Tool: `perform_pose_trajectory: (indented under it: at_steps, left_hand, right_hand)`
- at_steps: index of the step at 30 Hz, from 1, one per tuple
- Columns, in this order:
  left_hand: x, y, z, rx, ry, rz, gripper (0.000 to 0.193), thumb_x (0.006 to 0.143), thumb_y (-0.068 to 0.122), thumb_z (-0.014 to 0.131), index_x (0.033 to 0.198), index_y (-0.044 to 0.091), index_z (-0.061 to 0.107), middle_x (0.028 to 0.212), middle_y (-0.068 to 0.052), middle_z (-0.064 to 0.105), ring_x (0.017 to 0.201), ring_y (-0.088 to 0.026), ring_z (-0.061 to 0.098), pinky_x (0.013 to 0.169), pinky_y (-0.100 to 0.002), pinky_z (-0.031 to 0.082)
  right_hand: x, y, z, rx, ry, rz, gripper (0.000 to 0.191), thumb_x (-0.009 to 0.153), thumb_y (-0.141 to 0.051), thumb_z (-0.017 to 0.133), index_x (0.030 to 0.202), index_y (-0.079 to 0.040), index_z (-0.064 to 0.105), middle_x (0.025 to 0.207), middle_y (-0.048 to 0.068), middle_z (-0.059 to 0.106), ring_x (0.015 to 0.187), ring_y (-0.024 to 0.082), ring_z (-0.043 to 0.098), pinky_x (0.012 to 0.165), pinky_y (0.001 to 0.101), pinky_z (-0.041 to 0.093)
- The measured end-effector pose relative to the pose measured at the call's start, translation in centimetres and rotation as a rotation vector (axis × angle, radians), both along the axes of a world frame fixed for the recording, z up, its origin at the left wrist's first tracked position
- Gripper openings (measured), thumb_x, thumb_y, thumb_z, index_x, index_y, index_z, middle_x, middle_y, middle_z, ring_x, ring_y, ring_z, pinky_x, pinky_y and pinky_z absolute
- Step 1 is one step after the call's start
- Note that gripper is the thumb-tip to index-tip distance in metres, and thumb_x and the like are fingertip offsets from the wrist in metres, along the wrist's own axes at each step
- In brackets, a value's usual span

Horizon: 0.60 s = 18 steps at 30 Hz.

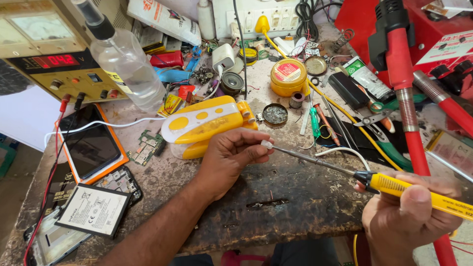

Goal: The person uses pliers to remove a small white plastic piece from a yellow and white plastic device. They then use a soldering iron to apply solder to the piece and insert it into a slot on the device. The person repeats this process with a second piece, soldering and inserting it into another slot.

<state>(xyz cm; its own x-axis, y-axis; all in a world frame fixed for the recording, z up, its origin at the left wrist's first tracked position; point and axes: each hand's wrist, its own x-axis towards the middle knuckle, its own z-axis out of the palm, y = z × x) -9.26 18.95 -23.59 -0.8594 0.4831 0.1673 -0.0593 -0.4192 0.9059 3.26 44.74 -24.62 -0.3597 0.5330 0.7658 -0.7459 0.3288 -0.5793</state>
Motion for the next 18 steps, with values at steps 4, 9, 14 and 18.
perform_pose_trajectory:
  at_steps: [4, 9, 14, 18]
  left_hand:
    - [-0.2, 0.0, -0.2, -0.032, 0.023, 0.019, 0.023, 0.095, 0.003, 0.071, 0.117, -0.003, 0.070, 0.108, -0.011, 0.076, 0.100, -0.018, 0.074, 0.090, -0.032, 0.062]
    - [-0.2, 0.0, -0.4, -0.040, 0.038, 0.028, 0.024, 0.094, 0.003, 0.072, 0.118, -0.003, 0.071, 0.105, -0.010, 0.076, 0.095, -0.016, 0.074, 0.088, -0.031, 0.062]
    - [0.0, 0.2, -0.5, -0.083, 0.037, 0.041, 0.025, 0.093, 0.004, 0.074, 0.118, -0.002, 0.073, 0.103, -0.008, 0.076, 0.091, -0.013, 0.072, 0.086, -0.030, 0.062]
    - [0.0, 0.2, -0.5, -0.097, 0.027, 0.054, 0.025, 0.092, 0.003, 0.074, 0.117, -0.002, 0.074, 0.102, -0.007, 0.077, 0.090, -0.012, 0.072, 0.085, -0.028, 0.061]
  right_hand:
    - [-0.1, 0.6, -1.0, 0.031, -0.019, -0.032, 0.047, 0.115, -0.035, 0.067, 0.095, 0.004, 0.051, 0.083, 0.017, 0.065, 0.067, 0.022, 0.066, 0.070, 0.0312, 0.060]
    - [0.2, 0.3, -1.0, 0.025, -0.039, -0.013, 0.046, 0.115, -0.035, 0.068, 0.096, 0.004, 0.052, 0.083, 0.017, 0.066, 0.066, 0.020, 0.065, 0.070, 0.0284, 0.059]
    - [0.4, -0.5, 0.3, 0.058, -0.059, 0.010, 0.048, 0.115, -0.038, 0.069, 0.099, 0.003, 0.051, 0.085, 0.017, 0.067, 0.066, 0.019, 0.066, 0.070, 0.0280, 0.060]
    - [0.4, -0.7, 0.8, 0.087, -0.048, -0.007, 0.051, 0.116, -0.041, 0.070, 0.100, 0.003, 0.051, 0.082, 0.015, 0.065, 0.064, 0.018, 0.065, 0.068, 0.0280, 0.060]
